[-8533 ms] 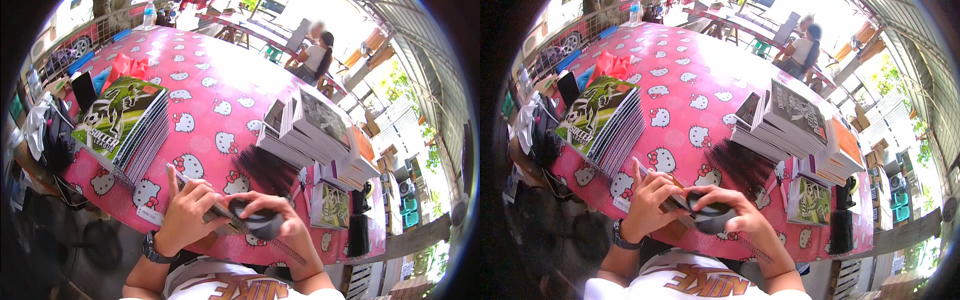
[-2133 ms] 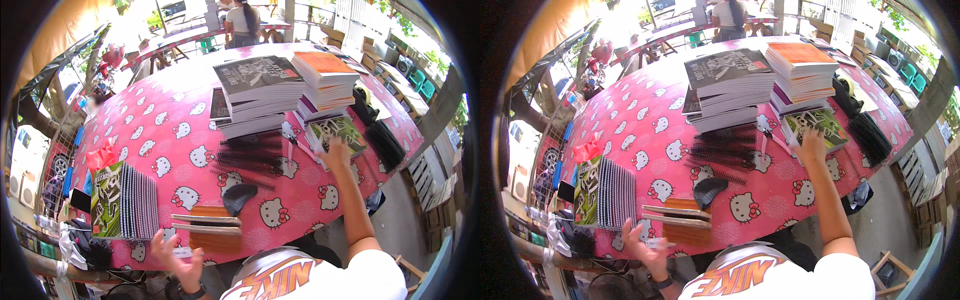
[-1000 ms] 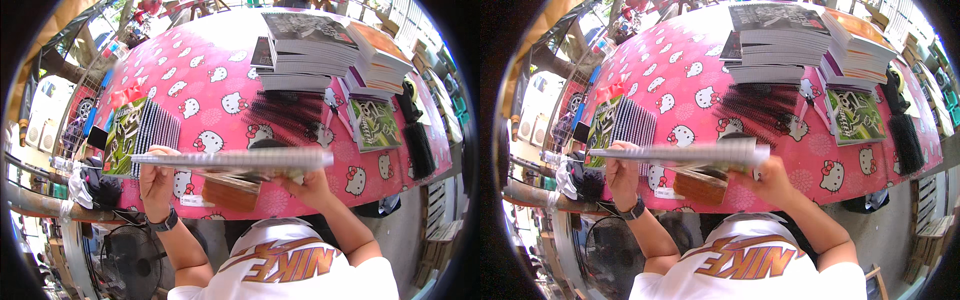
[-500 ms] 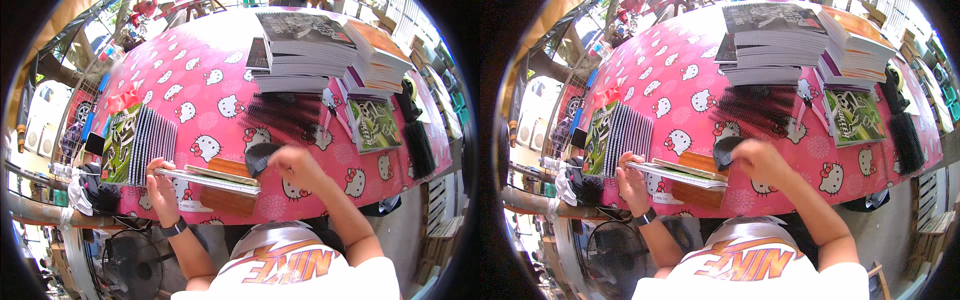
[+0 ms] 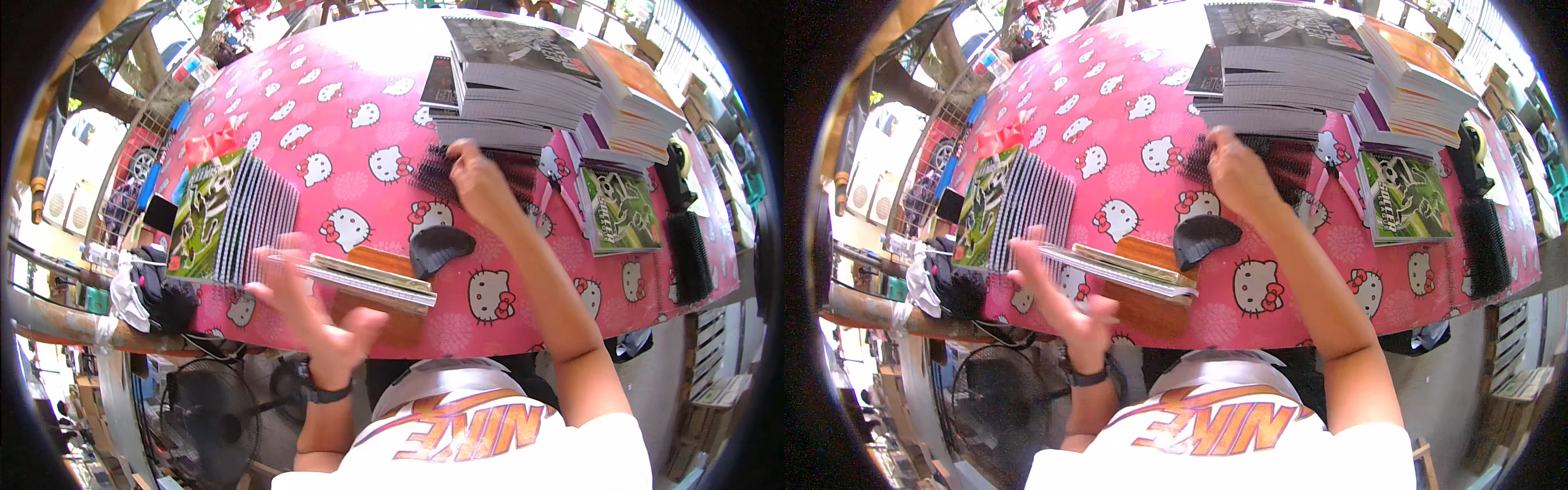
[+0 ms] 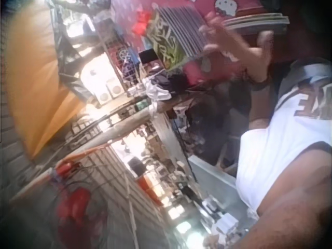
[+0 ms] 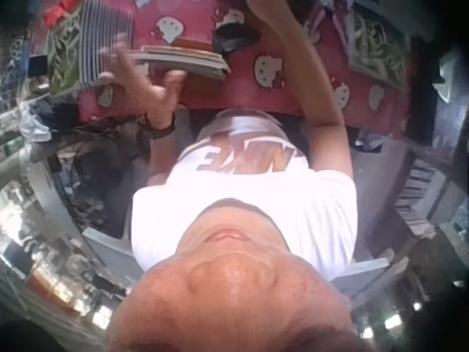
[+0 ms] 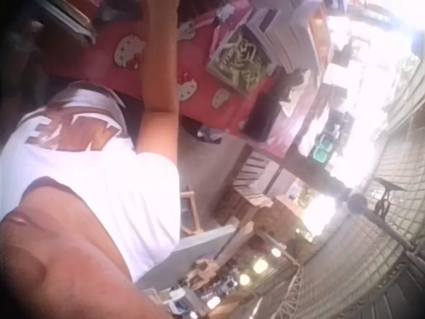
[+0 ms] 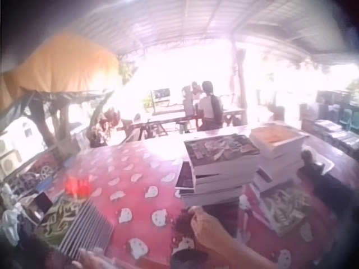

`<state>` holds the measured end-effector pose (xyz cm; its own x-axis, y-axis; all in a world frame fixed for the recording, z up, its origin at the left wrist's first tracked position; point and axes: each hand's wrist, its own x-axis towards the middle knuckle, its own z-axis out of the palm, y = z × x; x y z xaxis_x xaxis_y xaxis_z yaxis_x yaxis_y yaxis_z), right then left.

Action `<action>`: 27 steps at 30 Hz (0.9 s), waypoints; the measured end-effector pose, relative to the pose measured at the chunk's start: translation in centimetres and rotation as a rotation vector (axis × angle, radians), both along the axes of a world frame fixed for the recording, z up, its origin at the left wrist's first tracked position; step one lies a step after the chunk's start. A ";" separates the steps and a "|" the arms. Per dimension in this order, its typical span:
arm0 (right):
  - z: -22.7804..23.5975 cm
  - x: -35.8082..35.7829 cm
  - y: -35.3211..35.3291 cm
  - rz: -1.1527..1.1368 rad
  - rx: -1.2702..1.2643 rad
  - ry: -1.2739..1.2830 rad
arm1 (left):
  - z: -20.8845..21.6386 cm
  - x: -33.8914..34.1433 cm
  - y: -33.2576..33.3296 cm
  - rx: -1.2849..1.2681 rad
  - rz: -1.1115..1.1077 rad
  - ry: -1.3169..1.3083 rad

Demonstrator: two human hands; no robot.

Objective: The person binds notebooks by manually inserting a spiral coil through pre-punched holes in the covers and pages, then placing the finished notebooks onto a stack on the table.

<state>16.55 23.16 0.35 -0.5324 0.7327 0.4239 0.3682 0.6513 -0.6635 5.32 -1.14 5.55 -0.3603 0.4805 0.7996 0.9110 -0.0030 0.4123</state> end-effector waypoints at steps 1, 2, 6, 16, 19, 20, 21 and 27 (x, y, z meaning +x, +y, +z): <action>0.9 0.7 0.1 0.011 0.073 0.125 | 0.6 1.8 0.1 -0.134 -0.061 0.141; 2.7 1.3 -0.9 0.025 0.074 0.113 | 0.5 2.7 0.3 -0.133 -0.049 0.127; 9.7 5.1 -7.5 0.311 -0.257 0.081 | -0.2 3.3 1.2 -0.513 -0.136 0.099; 5.9 7.7 -12.5 0.442 -0.312 0.115 | 0.8 1.5 1.0 -0.364 -0.362 -0.051; 5.4 7.4 -12.3 0.441 -0.265 0.177 | 0.6 1.3 1.0 -0.269 -0.414 -0.046; 5.4 7.3 -12.2 0.458 -0.234 0.176 | 0.5 1.3 0.9 -0.257 -0.416 -0.057; 5.4 7.2 -12.1 0.455 -0.233 0.181 | 0.5 1.3 0.9 -0.244 -0.418 -0.069; 5.7 6.7 -11.4 0.551 -0.208 0.204 | 0.4 0.9 0.8 -0.272 -0.402 0.015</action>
<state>23.29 11.77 6.03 -0.7792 0.4514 0.4348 -0.1326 0.5594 -0.8182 6.21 -0.36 5.98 -0.0922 0.7719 0.6290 0.8657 -0.2500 0.4336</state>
